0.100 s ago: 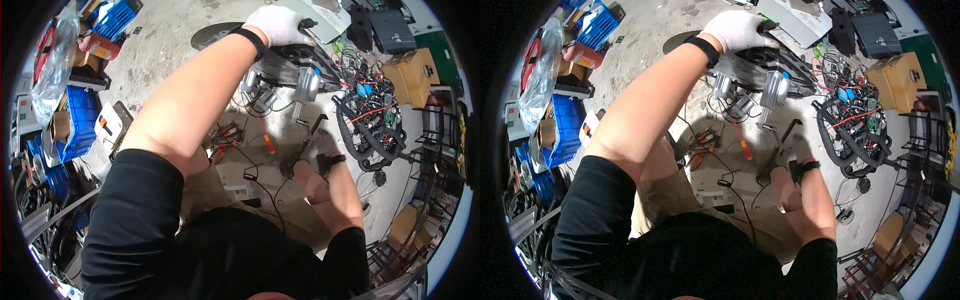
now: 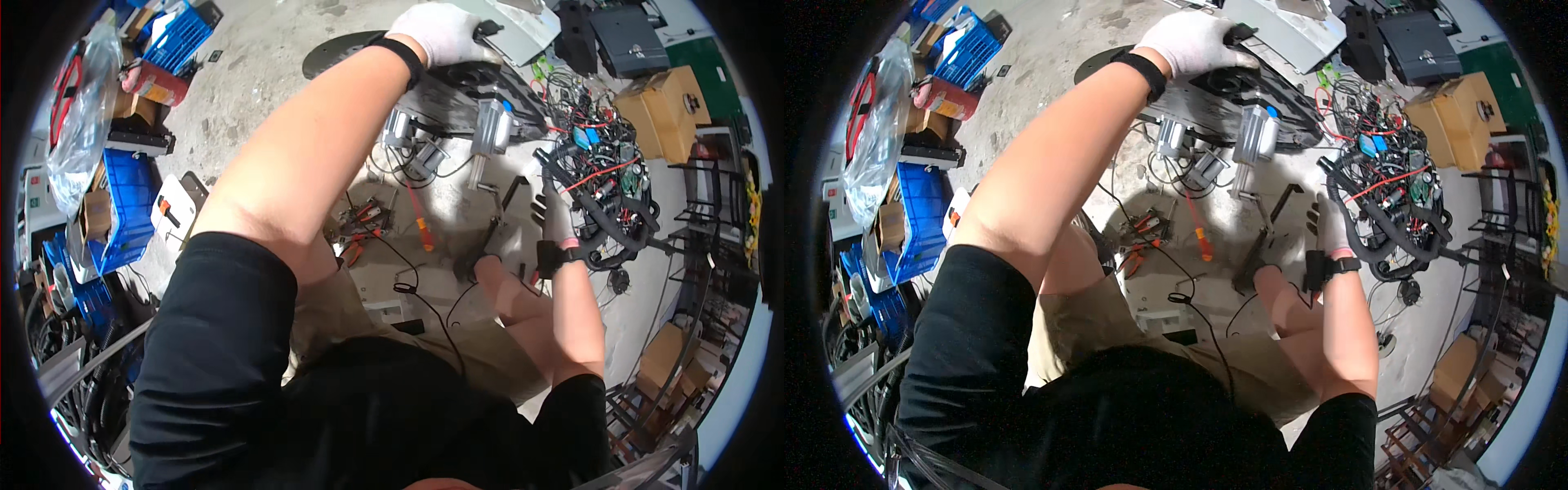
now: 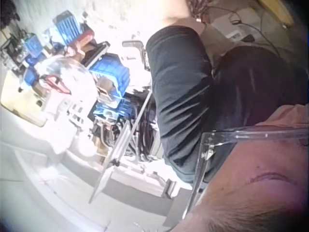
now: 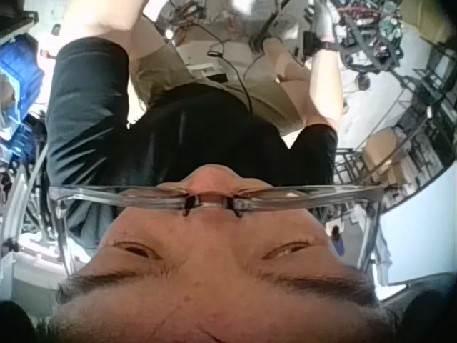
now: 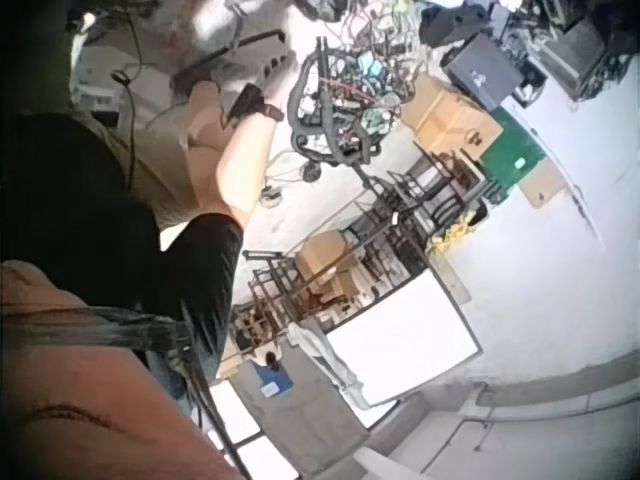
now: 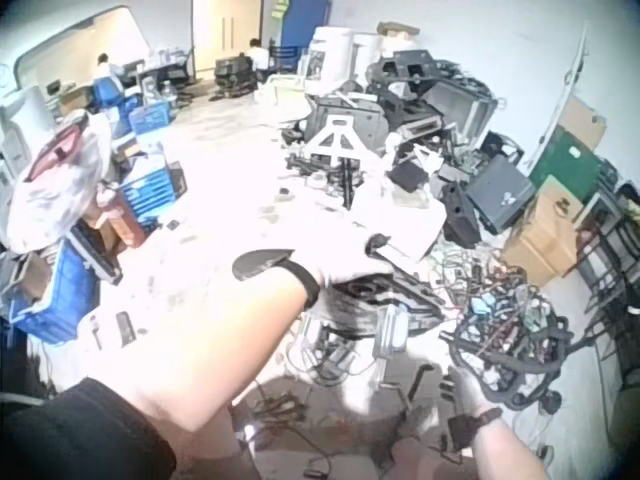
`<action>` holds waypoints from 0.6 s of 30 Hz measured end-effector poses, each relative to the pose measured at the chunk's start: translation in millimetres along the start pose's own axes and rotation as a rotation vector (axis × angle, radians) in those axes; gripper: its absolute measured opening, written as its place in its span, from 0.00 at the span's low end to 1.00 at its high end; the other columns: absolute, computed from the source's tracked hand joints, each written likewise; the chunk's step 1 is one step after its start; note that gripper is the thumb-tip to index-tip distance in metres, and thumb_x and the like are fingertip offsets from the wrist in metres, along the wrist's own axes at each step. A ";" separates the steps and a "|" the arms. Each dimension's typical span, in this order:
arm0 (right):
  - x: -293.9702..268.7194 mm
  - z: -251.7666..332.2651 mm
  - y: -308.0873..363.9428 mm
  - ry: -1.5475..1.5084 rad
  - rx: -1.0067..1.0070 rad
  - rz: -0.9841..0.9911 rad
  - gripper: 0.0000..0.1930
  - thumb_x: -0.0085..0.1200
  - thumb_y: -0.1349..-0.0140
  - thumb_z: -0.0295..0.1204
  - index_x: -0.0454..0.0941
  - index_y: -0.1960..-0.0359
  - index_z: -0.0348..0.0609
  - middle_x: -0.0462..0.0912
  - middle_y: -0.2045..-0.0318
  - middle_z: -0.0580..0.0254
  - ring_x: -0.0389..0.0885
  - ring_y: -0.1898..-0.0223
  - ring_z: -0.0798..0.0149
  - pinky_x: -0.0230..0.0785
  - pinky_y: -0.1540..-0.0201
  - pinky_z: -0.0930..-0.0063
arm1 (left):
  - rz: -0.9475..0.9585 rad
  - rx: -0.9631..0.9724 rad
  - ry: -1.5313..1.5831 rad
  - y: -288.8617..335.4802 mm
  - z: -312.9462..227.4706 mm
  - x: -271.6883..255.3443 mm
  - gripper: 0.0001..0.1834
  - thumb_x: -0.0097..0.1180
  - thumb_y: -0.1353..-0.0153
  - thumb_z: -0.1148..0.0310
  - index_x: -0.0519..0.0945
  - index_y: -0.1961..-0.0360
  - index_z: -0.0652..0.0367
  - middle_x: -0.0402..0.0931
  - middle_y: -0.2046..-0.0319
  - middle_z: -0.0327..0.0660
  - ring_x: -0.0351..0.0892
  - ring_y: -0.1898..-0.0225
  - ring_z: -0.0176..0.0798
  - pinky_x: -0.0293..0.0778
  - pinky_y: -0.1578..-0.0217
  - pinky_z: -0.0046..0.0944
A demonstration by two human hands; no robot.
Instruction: Assembling an electromechanical chassis or base by fastening plates and components.
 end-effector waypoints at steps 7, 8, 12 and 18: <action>68.9 0.0 39.1 -0.430 0.021 0.088 0.31 0.49 0.27 0.62 0.78 0.45 0.45 0.85 0.62 0.59 0.84 0.64 0.63 0.79 0.59 0.64 | -0.146 0.117 0.099 -11.6 -1.7 14.8 0.35 0.67 0.44 0.35 0.85 0.46 0.52 0.87 0.55 0.54 0.85 0.51 0.59 0.79 0.48 0.51; 64.6 -9.4 30.0 -0.446 0.020 0.078 0.31 0.49 0.27 0.62 0.78 0.45 0.45 0.85 0.62 0.59 0.84 0.64 0.63 0.79 0.59 0.64 | -0.046 0.059 0.120 -0.8 -13.5 8.7 0.35 0.68 0.44 0.36 0.85 0.45 0.51 0.87 0.55 0.53 0.85 0.51 0.59 0.80 0.48 0.51; 85.8 -28.0 19.8 -0.217 0.025 0.077 0.26 0.50 0.26 0.60 0.77 0.55 0.48 0.76 0.74 0.69 0.77 0.75 0.68 0.76 0.72 0.70 | -0.135 0.055 0.087 46.0 -4.3 11.9 0.38 0.67 0.46 0.32 0.85 0.45 0.50 0.88 0.57 0.51 0.87 0.52 0.56 0.80 0.49 0.51; 103.3 89.5 107.3 0.983 -0.686 -0.299 0.15 0.61 0.32 0.40 0.85 0.45 0.63 0.90 0.64 0.68 0.88 0.62 0.55 0.78 0.68 0.60 | -0.228 0.085 0.034 104.4 2.6 3.5 0.34 0.73 0.50 0.38 0.87 0.50 0.51 0.88 0.61 0.47 0.87 0.57 0.53 0.81 0.52 0.48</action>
Point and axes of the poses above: each hand's wrist, its own y-axis away from the middle knuckle, its own x-axis out of the palm, z = x × y, the point moved 5 cm from there along -y, towards the middle knuckle
